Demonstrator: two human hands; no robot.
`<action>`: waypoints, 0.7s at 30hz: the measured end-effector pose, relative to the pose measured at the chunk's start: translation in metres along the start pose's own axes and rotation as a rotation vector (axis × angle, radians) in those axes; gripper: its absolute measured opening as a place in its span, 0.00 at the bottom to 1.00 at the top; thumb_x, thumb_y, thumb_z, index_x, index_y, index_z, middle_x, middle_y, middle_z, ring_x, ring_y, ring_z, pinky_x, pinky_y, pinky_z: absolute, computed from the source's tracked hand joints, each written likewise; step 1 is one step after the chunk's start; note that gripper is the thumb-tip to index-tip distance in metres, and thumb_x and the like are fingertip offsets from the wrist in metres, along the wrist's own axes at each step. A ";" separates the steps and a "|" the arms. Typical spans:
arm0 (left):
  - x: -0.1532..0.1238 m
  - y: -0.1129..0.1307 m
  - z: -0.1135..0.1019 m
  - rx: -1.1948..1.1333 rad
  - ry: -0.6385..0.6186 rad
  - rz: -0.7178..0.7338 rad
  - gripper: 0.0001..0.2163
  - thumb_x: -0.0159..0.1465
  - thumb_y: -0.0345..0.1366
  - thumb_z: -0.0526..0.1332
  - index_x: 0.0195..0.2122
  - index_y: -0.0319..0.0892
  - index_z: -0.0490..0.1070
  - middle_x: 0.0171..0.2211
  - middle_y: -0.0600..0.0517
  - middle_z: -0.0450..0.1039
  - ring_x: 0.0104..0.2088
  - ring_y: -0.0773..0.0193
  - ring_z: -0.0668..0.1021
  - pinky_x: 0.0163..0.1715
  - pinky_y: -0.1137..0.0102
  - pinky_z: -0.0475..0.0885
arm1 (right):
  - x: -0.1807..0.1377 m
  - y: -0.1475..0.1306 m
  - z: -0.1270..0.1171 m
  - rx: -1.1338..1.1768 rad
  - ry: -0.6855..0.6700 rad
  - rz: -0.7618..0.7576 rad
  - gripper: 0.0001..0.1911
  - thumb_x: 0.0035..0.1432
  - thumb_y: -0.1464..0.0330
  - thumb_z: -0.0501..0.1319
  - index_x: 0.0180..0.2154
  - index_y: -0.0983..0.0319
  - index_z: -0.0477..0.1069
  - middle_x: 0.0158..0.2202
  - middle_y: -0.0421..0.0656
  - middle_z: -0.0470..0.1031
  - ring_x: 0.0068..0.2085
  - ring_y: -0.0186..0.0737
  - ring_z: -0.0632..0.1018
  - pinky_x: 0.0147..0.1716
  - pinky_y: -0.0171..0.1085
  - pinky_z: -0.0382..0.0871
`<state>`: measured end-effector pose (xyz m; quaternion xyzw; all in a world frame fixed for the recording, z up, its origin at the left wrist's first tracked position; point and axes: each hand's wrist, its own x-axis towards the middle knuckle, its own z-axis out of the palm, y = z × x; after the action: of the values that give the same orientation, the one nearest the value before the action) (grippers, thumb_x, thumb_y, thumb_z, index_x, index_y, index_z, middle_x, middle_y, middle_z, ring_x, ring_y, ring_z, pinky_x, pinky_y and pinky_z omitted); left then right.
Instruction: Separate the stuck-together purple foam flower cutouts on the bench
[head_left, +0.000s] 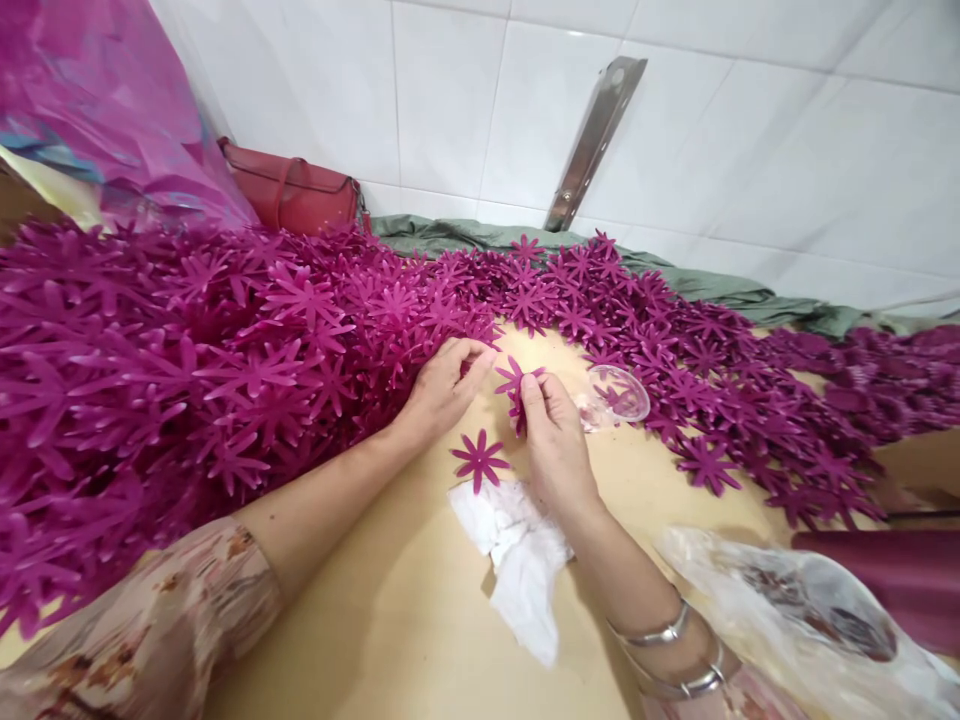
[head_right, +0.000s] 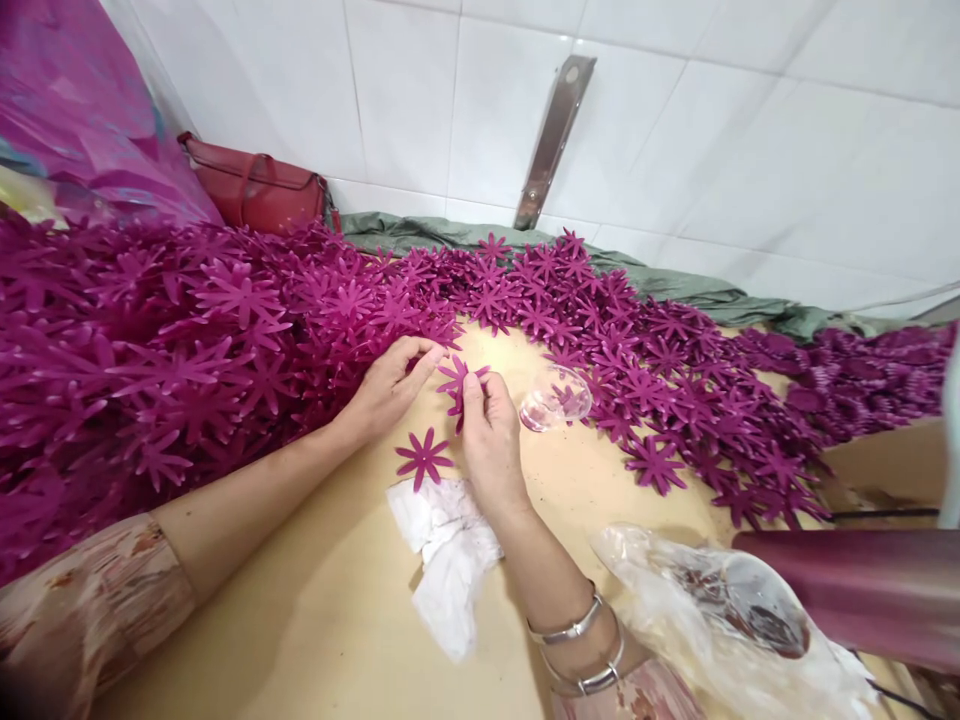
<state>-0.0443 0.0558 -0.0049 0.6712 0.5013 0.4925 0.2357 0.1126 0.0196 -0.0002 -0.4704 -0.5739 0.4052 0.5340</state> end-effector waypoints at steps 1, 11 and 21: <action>0.000 0.003 -0.001 -0.034 -0.060 0.004 0.12 0.73 0.42 0.56 0.42 0.42 0.76 0.41 0.50 0.77 0.44 0.62 0.78 0.49 0.67 0.71 | 0.001 0.002 -0.001 -0.009 0.006 -0.002 0.17 0.72 0.58 0.56 0.30 0.57 0.62 0.28 0.34 0.61 0.31 0.35 0.64 0.33 0.35 0.60; -0.004 0.009 0.001 -0.395 -0.257 -0.032 0.12 0.66 0.43 0.64 0.40 0.39 0.79 0.37 0.50 0.81 0.36 0.64 0.79 0.40 0.70 0.72 | 0.011 0.002 -0.015 -0.084 0.004 -0.004 0.17 0.66 0.59 0.63 0.27 0.59 0.65 0.23 0.34 0.64 0.25 0.32 0.64 0.29 0.34 0.60; -0.001 -0.007 0.009 -0.527 -0.117 -0.081 0.08 0.62 0.37 0.67 0.38 0.39 0.76 0.34 0.52 0.79 0.34 0.68 0.79 0.39 0.72 0.72 | 0.017 0.002 -0.024 -0.091 -0.030 -0.031 0.24 0.66 0.52 0.63 0.24 0.59 0.63 0.21 0.34 0.61 0.24 0.32 0.63 0.27 0.34 0.58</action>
<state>-0.0394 0.0590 -0.0142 0.5933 0.3681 0.5565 0.4503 0.1368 0.0359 0.0038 -0.4790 -0.6072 0.3773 0.5095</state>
